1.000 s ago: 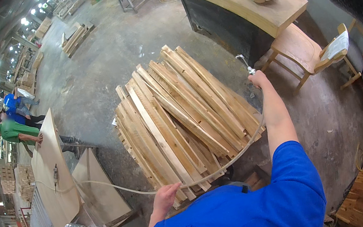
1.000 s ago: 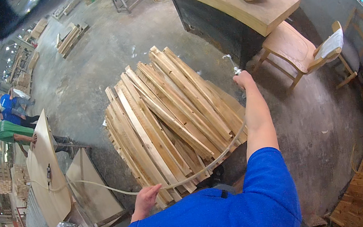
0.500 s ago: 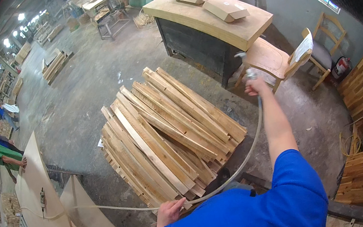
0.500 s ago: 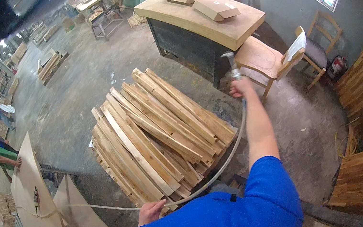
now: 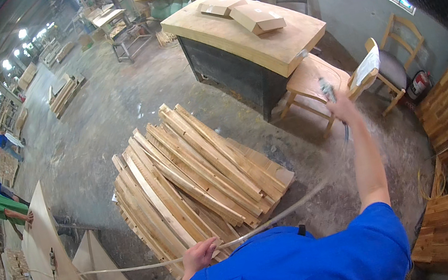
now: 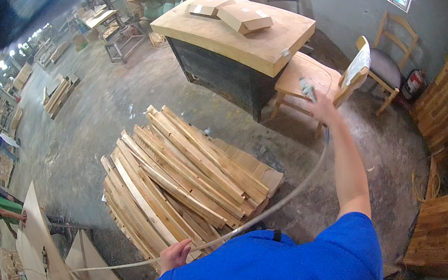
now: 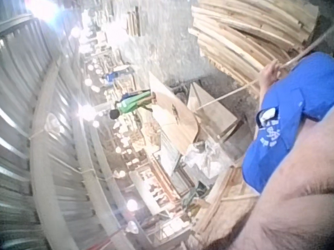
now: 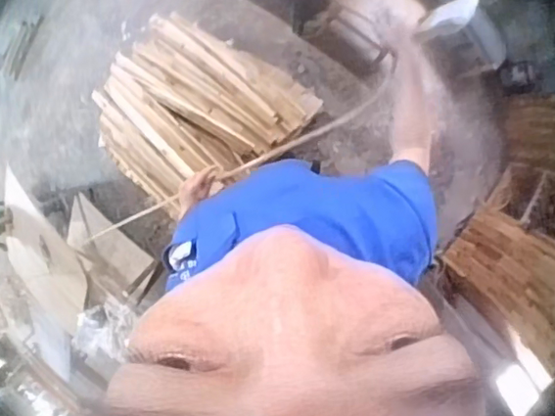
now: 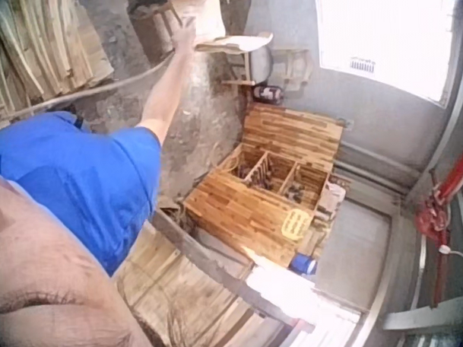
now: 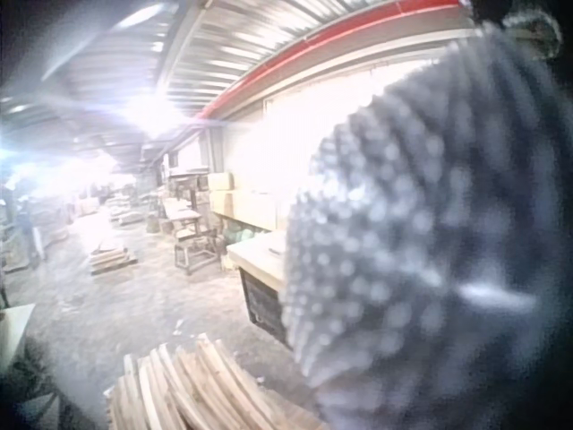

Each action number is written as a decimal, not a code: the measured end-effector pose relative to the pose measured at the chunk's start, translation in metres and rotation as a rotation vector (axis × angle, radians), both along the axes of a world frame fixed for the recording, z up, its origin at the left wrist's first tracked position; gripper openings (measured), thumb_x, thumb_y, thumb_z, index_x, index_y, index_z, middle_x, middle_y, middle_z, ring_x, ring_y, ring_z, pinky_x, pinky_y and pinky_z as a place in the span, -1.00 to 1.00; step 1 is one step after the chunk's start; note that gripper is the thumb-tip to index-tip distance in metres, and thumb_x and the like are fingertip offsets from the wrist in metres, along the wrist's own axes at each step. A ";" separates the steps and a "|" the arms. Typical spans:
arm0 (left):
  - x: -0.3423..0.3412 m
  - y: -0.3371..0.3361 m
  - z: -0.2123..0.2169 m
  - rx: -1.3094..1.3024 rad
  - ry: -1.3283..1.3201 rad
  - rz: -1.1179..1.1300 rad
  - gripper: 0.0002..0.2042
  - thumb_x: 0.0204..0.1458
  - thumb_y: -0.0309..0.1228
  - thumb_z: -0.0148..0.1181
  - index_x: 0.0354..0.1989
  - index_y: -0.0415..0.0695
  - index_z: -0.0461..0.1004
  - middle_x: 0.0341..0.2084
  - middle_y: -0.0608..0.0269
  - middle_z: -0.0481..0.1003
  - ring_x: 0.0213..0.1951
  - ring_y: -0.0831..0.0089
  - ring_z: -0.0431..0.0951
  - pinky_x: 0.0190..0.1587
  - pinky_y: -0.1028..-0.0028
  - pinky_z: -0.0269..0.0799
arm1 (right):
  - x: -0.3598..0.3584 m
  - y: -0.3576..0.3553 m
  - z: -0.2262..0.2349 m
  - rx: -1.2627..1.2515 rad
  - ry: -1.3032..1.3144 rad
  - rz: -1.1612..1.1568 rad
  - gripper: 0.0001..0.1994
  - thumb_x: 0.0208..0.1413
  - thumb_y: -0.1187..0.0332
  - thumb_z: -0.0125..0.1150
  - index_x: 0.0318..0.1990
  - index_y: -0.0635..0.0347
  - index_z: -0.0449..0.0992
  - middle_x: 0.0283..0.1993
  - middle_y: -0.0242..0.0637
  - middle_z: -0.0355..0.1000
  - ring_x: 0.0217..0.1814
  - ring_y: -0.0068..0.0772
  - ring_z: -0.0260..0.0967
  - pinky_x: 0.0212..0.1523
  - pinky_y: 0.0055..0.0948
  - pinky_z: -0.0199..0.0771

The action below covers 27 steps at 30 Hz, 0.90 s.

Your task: The person moves a pneumatic nail gun and its hose on a workbench, then opens a plastic bag containing metal fasteners and arranges them on the bench. A coworker in a green shirt places a stack of wooden planks on the bench nearby.

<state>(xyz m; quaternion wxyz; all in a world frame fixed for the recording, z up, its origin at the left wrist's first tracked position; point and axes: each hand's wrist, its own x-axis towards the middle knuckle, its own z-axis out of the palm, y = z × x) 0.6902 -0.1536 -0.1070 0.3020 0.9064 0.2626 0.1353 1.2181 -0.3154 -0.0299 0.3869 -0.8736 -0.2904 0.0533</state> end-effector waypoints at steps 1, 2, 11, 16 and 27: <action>0.000 -0.003 0.004 -0.006 0.034 0.032 -0.80 -0.06 -0.27 0.07 -0.27 0.00 0.47 -0.60 0.16 0.45 -0.56 0.29 0.47 -0.52 0.42 0.37 | -0.007 0.009 0.000 0.014 0.138 0.058 -0.82 -0.19 0.45 0.01 -0.35 0.20 0.24 -0.64 -0.34 0.25 -0.73 -0.56 0.21 -0.74 -0.56 0.22; 0.000 -0.006 0.006 -0.020 0.073 0.057 -0.80 -0.04 -0.28 0.06 -0.27 -0.04 0.47 -0.58 0.12 0.45 -0.55 0.27 0.48 -0.51 0.42 0.37 | -0.015 0.013 -0.001 0.020 0.283 0.108 -0.82 -0.19 0.45 0.00 -0.35 0.20 0.25 -0.64 -0.34 0.26 -0.73 -0.56 0.21 -0.75 -0.57 0.21; 0.054 -0.024 0.033 0.008 -0.016 -0.004 -0.80 -0.17 -0.27 0.19 -0.34 -0.01 0.50 -0.67 0.20 0.42 -0.62 0.33 0.45 -0.61 0.44 0.32 | 0.080 -0.075 -0.136 -0.168 0.232 -0.514 -0.93 -0.18 0.45 -0.03 -0.58 0.26 0.31 -0.72 -0.25 0.31 -0.70 -0.35 0.36 -0.72 -0.40 0.27; 0.060 -0.031 0.049 0.023 0.023 -0.007 -0.80 -0.20 -0.32 0.22 -0.34 -0.01 0.50 -0.73 0.24 0.36 -0.68 0.34 0.38 -0.65 0.43 0.27 | 0.103 -0.032 -0.151 -0.146 0.179 -0.502 -0.85 -0.20 0.44 -0.05 -0.63 0.32 0.40 -0.77 -0.13 0.30 -0.71 -0.28 0.35 -0.66 -0.34 0.30; 0.102 -0.031 0.056 0.137 -0.121 -0.142 -0.79 -0.19 -0.42 0.18 -0.30 0.00 0.50 -0.69 0.25 0.39 -0.65 0.37 0.40 -0.63 0.47 0.30 | 0.130 -0.059 -0.083 0.088 0.002 -0.821 -0.77 -0.20 0.40 -0.02 -0.37 0.38 0.27 -0.49 -0.01 0.37 -0.44 -0.09 0.38 -0.44 -0.28 0.36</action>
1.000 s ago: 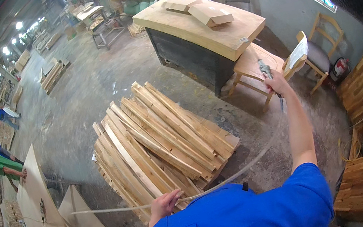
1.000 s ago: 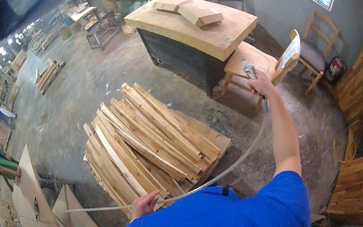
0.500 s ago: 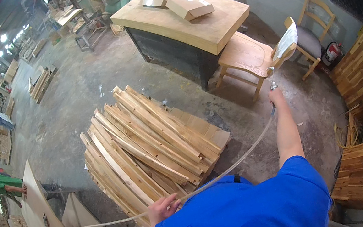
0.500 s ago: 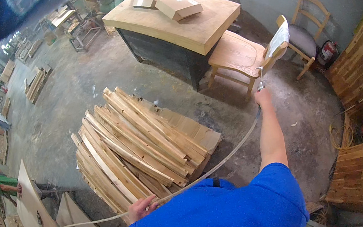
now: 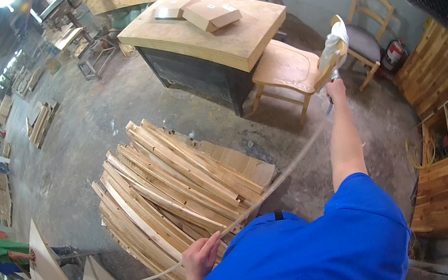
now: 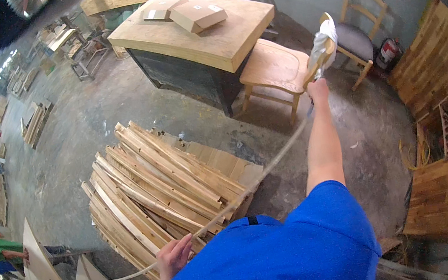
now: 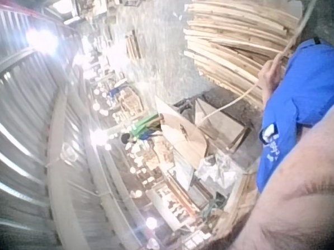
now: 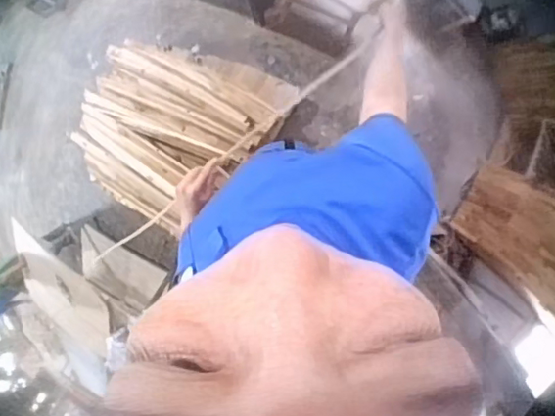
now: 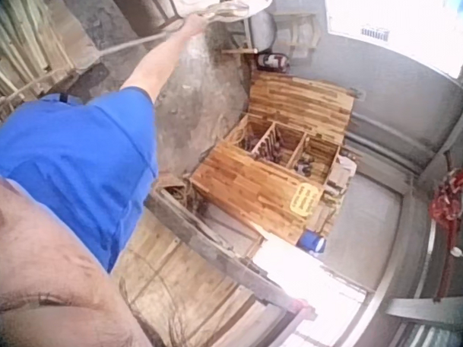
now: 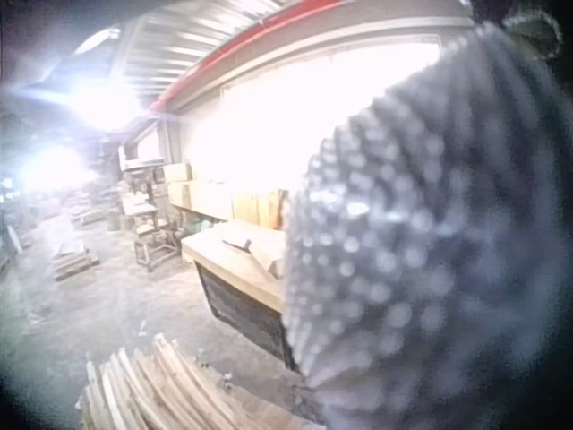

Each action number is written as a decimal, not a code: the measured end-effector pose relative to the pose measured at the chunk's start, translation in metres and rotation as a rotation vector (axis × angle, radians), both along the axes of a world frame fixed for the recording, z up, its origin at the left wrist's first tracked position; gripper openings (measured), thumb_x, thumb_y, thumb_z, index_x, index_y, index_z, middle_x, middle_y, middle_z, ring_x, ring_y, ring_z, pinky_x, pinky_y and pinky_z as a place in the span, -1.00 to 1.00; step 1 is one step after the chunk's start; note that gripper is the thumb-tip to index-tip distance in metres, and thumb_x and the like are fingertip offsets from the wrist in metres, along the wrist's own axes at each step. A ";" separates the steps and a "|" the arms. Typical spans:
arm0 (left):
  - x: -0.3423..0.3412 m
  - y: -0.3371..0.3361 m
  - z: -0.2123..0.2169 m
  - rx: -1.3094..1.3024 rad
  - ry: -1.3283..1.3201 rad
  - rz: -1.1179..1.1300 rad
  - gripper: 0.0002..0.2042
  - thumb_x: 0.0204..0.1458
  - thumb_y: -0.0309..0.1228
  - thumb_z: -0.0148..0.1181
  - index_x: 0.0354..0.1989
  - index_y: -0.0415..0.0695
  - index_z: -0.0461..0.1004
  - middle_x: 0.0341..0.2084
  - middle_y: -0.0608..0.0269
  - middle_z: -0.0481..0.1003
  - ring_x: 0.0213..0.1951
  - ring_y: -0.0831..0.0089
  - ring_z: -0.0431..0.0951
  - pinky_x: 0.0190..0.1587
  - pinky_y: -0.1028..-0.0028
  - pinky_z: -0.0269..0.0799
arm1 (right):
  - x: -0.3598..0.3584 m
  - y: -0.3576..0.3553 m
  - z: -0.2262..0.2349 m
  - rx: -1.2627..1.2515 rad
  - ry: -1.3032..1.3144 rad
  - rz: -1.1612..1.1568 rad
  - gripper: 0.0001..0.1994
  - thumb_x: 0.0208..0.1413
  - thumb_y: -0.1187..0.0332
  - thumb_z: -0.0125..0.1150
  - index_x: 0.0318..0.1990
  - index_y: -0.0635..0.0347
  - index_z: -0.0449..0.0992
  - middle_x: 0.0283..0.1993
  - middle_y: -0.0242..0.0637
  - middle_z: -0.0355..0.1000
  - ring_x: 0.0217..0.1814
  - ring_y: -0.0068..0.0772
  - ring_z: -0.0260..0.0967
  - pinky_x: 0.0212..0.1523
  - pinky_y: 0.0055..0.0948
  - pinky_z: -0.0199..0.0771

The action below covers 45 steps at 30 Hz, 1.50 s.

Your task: The person moves a pneumatic nail gun and its hose on a workbench, then opens a plastic bag containing metal fasteners and arranges them on the bench. A coworker in a green shirt places a stack of wooden planks on the bench nearby.

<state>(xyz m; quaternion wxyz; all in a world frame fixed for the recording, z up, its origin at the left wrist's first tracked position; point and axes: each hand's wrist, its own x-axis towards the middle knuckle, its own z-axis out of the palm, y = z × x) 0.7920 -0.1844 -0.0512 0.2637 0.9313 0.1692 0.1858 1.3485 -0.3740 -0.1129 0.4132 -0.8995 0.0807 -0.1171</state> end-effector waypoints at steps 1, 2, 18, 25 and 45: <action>-0.002 0.003 0.002 -0.032 -0.002 0.009 -0.78 -0.19 -0.43 0.18 -0.29 0.00 0.49 -0.68 0.25 0.39 -0.65 0.38 0.40 -0.63 0.47 0.30 | 0.003 -0.006 0.016 0.073 0.124 0.176 -0.78 -0.18 0.40 -0.02 -0.36 0.35 0.25 -0.57 -0.10 0.35 -0.55 -0.21 0.37 -0.56 -0.34 0.33; -0.003 0.006 0.003 -0.064 -0.003 0.023 -0.78 -0.19 -0.44 0.18 -0.28 0.01 0.49 -0.67 0.26 0.40 -0.65 0.38 0.40 -0.63 0.47 0.30 | 0.005 -0.009 0.032 0.140 0.251 0.360 -0.79 -0.16 0.40 -0.02 -0.34 0.31 0.23 -0.66 -0.20 0.33 -0.65 -0.33 0.36 -0.68 -0.41 0.30; -0.026 -0.008 0.005 -0.016 -0.125 0.146 -0.73 -0.19 -0.44 0.19 -0.23 0.03 0.48 -0.66 0.26 0.41 -0.63 0.41 0.42 -0.63 0.48 0.31 | -0.034 0.255 0.193 -0.364 0.195 1.039 -0.86 -0.20 0.45 0.02 -0.65 0.34 0.37 -0.73 -0.23 0.32 -0.75 -0.46 0.26 -0.75 -0.45 0.25; -0.042 -0.019 -0.006 -0.073 -0.070 0.175 -0.71 -0.17 -0.46 0.17 -0.19 0.02 0.46 -0.66 0.25 0.41 -0.62 0.40 0.42 -0.61 0.48 0.31 | -0.059 0.303 0.172 -0.487 0.124 1.099 -0.86 -0.21 0.45 -0.04 -0.65 0.34 0.39 -0.67 -0.14 0.36 -0.65 -0.29 0.36 -0.60 -0.36 0.36; -0.038 -0.013 0.002 -0.001 -0.091 0.140 -0.73 -0.16 -0.46 0.15 -0.20 0.02 0.46 -0.62 0.27 0.43 -0.59 0.38 0.43 -0.58 0.47 0.34 | -0.015 0.213 0.150 -0.051 0.040 0.789 -0.93 -0.15 0.43 -0.06 -0.47 0.19 0.25 -0.71 -0.30 0.25 -0.76 -0.49 0.22 -0.77 -0.47 0.19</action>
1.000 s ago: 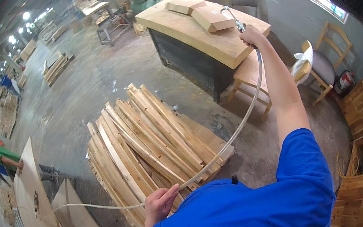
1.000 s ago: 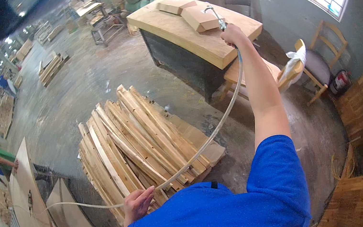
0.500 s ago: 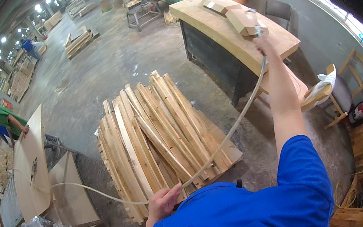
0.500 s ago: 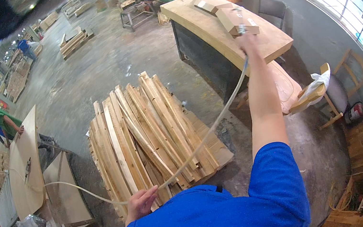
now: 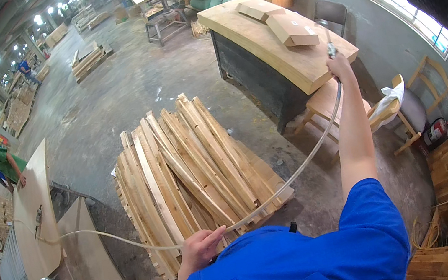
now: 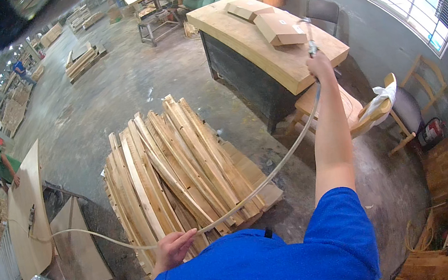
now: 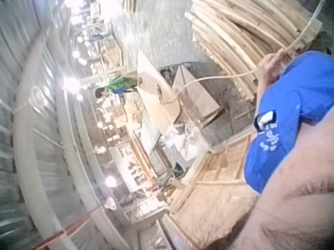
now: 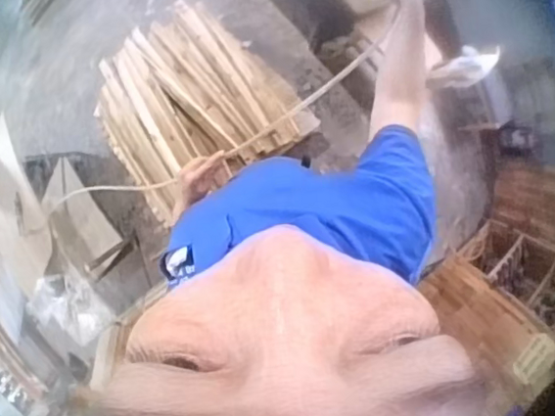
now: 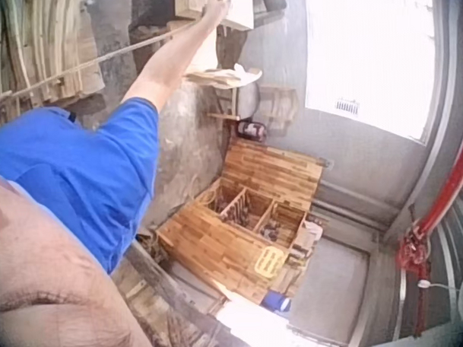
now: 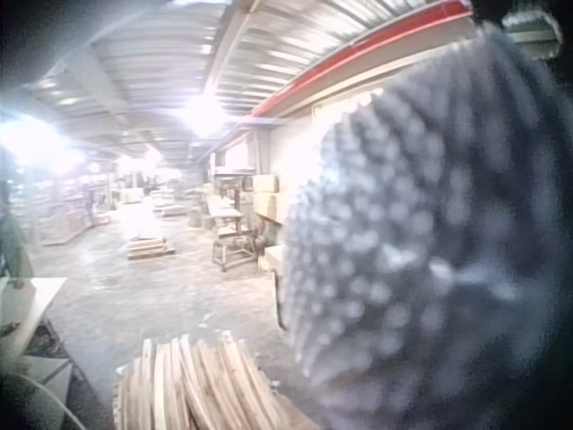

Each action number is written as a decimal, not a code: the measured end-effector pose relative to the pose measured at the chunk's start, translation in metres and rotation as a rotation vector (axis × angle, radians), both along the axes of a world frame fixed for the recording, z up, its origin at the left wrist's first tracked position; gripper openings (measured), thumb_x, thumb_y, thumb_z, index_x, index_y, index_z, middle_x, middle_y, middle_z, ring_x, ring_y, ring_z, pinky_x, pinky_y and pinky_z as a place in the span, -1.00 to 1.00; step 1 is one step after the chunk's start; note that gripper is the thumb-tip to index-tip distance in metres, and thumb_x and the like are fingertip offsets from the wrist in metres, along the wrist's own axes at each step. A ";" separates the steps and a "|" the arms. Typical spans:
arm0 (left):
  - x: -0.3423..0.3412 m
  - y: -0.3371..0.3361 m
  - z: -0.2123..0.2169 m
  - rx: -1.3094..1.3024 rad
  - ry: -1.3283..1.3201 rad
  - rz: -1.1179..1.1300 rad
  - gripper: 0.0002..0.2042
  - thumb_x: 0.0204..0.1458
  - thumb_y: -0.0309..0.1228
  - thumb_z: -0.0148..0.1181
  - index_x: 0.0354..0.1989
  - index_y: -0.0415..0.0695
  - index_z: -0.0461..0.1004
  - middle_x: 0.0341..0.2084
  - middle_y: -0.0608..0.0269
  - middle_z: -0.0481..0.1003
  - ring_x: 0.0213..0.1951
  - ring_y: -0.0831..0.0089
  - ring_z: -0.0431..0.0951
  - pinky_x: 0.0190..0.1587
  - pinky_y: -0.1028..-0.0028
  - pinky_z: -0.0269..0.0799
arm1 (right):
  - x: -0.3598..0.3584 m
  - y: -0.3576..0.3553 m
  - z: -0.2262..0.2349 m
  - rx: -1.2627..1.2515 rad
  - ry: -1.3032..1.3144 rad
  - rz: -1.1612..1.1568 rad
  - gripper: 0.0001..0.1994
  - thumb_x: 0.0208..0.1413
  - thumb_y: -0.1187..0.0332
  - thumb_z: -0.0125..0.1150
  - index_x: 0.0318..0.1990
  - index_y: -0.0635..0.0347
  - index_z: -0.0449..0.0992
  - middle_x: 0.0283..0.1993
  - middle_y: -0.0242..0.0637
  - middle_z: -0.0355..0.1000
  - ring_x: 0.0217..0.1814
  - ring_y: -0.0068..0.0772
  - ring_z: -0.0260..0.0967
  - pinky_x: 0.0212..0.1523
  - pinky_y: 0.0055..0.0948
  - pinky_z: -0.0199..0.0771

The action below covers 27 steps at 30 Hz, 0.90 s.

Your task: The person moves a pneumatic nail gun and its hose on a workbench, then opens a plastic bag containing metal fasteners and arranges them on the bench. A coworker in a green shirt places a stack of wooden planks on the bench nearby.

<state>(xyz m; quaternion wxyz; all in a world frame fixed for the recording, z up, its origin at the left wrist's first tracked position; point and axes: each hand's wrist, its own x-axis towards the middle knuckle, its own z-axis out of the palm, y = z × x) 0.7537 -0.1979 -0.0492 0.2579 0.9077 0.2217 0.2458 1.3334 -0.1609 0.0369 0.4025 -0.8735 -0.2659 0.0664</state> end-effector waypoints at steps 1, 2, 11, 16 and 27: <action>-0.003 0.000 -0.002 -0.029 0.008 0.005 -0.73 -0.15 -0.45 0.15 -0.20 0.02 0.46 -0.62 0.26 0.43 -0.59 0.37 0.43 -0.58 0.47 0.34 | -0.013 0.011 0.004 -0.033 0.005 0.036 -0.93 -0.15 0.43 -0.04 -0.48 0.19 0.25 -0.72 -0.32 0.24 -0.76 -0.49 0.21 -0.78 -0.47 0.18; -0.006 0.000 -0.006 -0.058 0.010 0.008 -0.73 -0.15 -0.45 0.15 -0.20 0.02 0.46 -0.62 0.26 0.42 -0.58 0.37 0.42 -0.57 0.47 0.34 | -0.024 0.020 0.008 -0.065 0.003 0.070 -0.93 -0.16 0.43 -0.03 -0.49 0.18 0.24 -0.72 -0.33 0.23 -0.77 -0.50 0.20 -0.79 -0.46 0.17; -0.023 -0.015 -0.031 -0.075 0.021 0.037 -0.75 -0.12 -0.42 0.12 -0.20 0.02 0.45 -0.63 0.24 0.41 -0.57 0.35 0.42 -0.56 0.43 0.33 | -0.060 0.067 -0.034 -0.309 0.152 0.425 -0.91 -0.24 0.51 -0.01 -0.67 0.27 0.25 -0.79 -0.23 0.25 -0.83 -0.39 0.20 -0.81 -0.39 0.18; -0.043 -0.027 -0.034 -0.046 0.147 0.153 -0.75 -0.16 -0.43 0.12 -0.23 0.03 0.45 -0.65 0.26 0.40 -0.58 0.34 0.41 -0.56 0.42 0.32 | -0.090 0.092 -0.143 -0.310 0.190 0.388 -0.79 -0.28 0.54 -0.07 -0.36 0.27 0.32 -0.63 -0.08 0.36 -0.70 -0.21 0.36 -0.75 -0.31 0.30; -0.090 -0.041 -0.041 -0.058 0.150 0.367 -0.70 -0.22 -0.47 0.10 -0.22 0.04 0.45 -0.63 0.19 0.39 -0.53 0.23 0.41 -0.48 0.35 0.32 | -0.123 0.151 -0.222 -0.025 0.070 0.262 -0.85 -0.24 0.38 0.00 -0.73 0.18 0.27 -0.76 -0.26 0.26 -0.81 -0.38 0.23 -0.79 -0.38 0.18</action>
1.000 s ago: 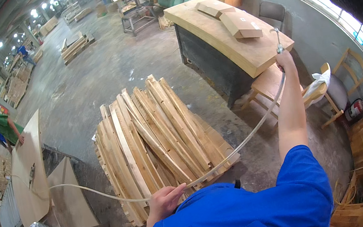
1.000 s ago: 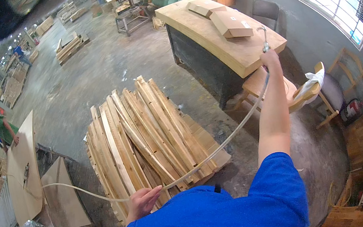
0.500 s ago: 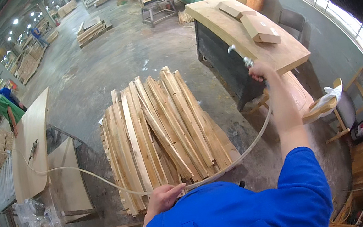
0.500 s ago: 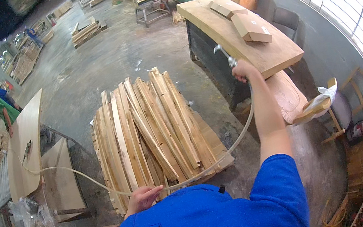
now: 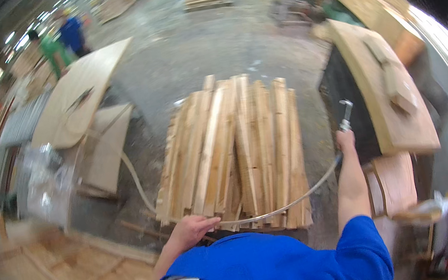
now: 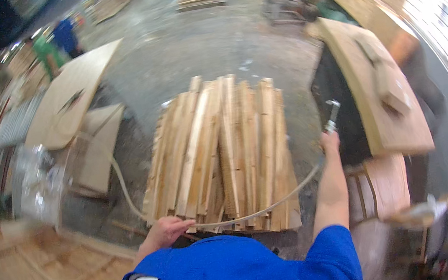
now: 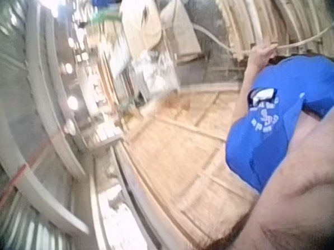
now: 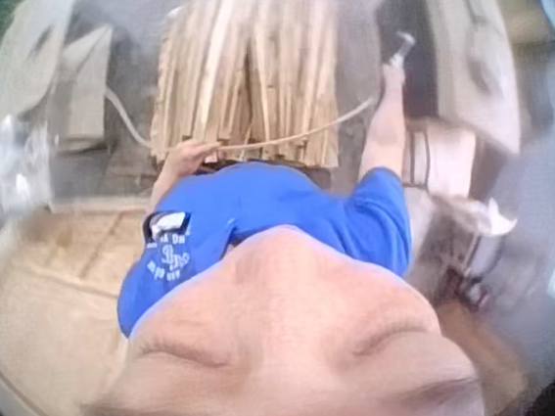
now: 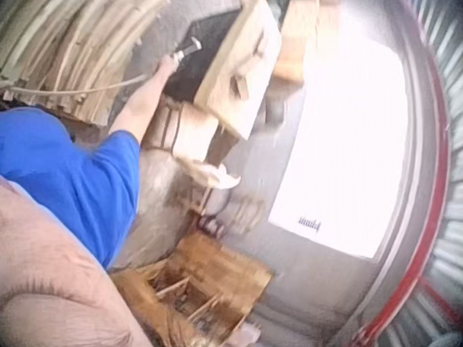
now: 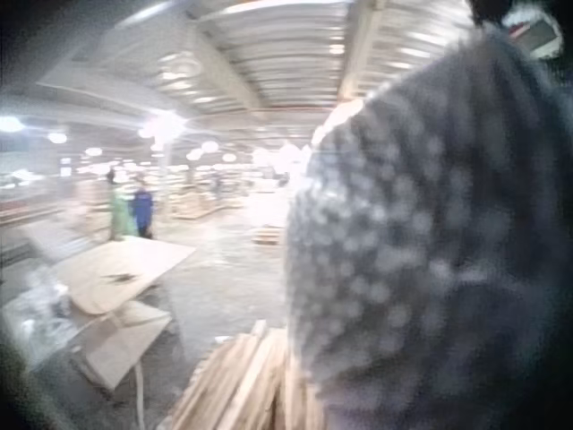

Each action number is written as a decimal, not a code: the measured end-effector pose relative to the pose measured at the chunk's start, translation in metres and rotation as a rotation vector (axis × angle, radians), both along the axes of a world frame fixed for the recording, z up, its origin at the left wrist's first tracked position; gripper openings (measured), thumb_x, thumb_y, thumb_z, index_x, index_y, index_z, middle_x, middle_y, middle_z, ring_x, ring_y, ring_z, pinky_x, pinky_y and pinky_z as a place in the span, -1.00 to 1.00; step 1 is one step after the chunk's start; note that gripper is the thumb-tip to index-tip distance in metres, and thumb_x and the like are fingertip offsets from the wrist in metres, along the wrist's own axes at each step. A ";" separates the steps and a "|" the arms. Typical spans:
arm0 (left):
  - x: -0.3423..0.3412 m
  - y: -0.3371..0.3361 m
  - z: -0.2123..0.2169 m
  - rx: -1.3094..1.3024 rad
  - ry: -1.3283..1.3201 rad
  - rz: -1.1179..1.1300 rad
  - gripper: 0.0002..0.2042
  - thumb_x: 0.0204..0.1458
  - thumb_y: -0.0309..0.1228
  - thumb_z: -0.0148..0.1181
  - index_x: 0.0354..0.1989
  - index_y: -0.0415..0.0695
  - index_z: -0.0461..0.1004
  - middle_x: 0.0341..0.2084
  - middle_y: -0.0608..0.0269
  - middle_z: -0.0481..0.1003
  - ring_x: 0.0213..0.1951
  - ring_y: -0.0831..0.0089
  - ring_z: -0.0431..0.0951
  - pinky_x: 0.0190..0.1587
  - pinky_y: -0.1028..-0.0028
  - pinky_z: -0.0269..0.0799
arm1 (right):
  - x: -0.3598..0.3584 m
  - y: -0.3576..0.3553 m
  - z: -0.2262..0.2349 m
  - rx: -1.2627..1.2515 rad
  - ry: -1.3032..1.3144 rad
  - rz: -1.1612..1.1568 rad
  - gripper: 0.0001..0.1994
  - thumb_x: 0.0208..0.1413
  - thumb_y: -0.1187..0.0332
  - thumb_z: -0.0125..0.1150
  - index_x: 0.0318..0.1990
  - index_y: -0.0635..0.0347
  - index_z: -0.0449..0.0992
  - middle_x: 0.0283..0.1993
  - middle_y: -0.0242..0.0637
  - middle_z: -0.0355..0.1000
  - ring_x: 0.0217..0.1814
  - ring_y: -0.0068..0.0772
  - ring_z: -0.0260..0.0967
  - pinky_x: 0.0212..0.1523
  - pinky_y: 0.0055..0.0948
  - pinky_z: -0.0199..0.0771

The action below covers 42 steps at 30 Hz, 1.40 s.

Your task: The person moves a pneumatic nail gun and its hose on a workbench, then opens a plastic bag containing metal fasteners and arranges them on the bench. A coworker in a green shirt places a stack of wooden planks on the bench nearby.

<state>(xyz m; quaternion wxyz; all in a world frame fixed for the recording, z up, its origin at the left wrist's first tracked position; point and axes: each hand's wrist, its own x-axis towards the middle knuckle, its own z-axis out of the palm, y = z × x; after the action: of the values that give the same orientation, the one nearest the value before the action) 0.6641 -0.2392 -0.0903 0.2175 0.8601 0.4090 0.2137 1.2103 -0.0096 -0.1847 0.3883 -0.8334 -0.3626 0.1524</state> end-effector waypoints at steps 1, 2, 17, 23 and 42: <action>-0.008 0.002 0.000 -0.007 0.016 0.011 -0.72 -0.18 -0.45 0.07 -0.21 0.03 0.45 -0.62 0.17 0.39 -0.53 0.21 0.41 -0.46 0.33 0.32 | -0.005 0.002 0.005 0.016 0.059 0.004 -0.84 -0.21 0.41 0.00 -0.73 0.16 0.23 -0.79 -0.34 0.20 -0.84 -0.42 0.17 -0.82 -0.42 0.13; -0.016 0.006 -0.006 -0.038 0.053 0.029 -0.75 -0.12 -0.43 0.03 -0.21 0.04 0.45 -0.60 0.17 0.41 -0.51 0.22 0.41 -0.45 0.33 0.32 | 0.003 0.002 0.015 0.237 0.358 0.010 -0.83 -0.17 0.45 -0.02 -0.70 0.11 0.19 -0.82 -0.43 0.13 -0.87 -0.49 0.10 -0.86 -0.48 0.08; -0.209 -0.016 -0.045 0.143 0.196 0.889 -0.77 -0.18 -0.46 0.09 -0.28 0.04 0.46 -0.26 0.27 0.35 -0.08 0.32 0.28 -0.04 0.34 0.21 | -0.398 -0.030 0.158 0.032 0.367 1.045 -0.67 -0.21 0.47 0.25 -0.24 0.28 0.30 -0.55 -0.30 0.34 -0.61 -0.60 0.28 -0.62 -0.57 0.29; -0.341 -0.055 -0.102 -0.237 0.209 1.272 -0.69 -0.14 -0.37 0.09 -0.14 0.00 0.37 -0.13 0.18 0.30 0.01 0.18 0.19 0.01 0.29 0.19 | -0.580 -0.077 0.196 -0.094 -0.497 2.116 -0.73 -0.21 0.31 0.17 -0.30 0.09 0.32 -0.57 -0.22 0.37 -0.50 -0.27 0.39 -0.51 -0.29 0.33; -0.361 0.050 -0.040 -0.287 -1.175 0.625 -0.27 -0.06 -0.07 0.07 0.21 -0.06 -0.15 0.11 0.12 0.08 0.09 0.29 0.15 0.11 0.33 0.04 | -0.767 -0.066 0.097 -0.041 0.011 1.520 -0.69 -0.14 0.40 0.14 -0.19 0.25 0.33 -0.27 -0.10 0.38 -0.21 -0.22 0.37 -0.19 -0.35 0.33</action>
<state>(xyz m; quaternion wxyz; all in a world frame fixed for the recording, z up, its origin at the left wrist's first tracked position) 0.3032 -0.1893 -0.1308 0.4434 0.4053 0.4767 0.6418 0.4430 -0.0759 -0.0881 0.1628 -0.3603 -0.8322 0.3887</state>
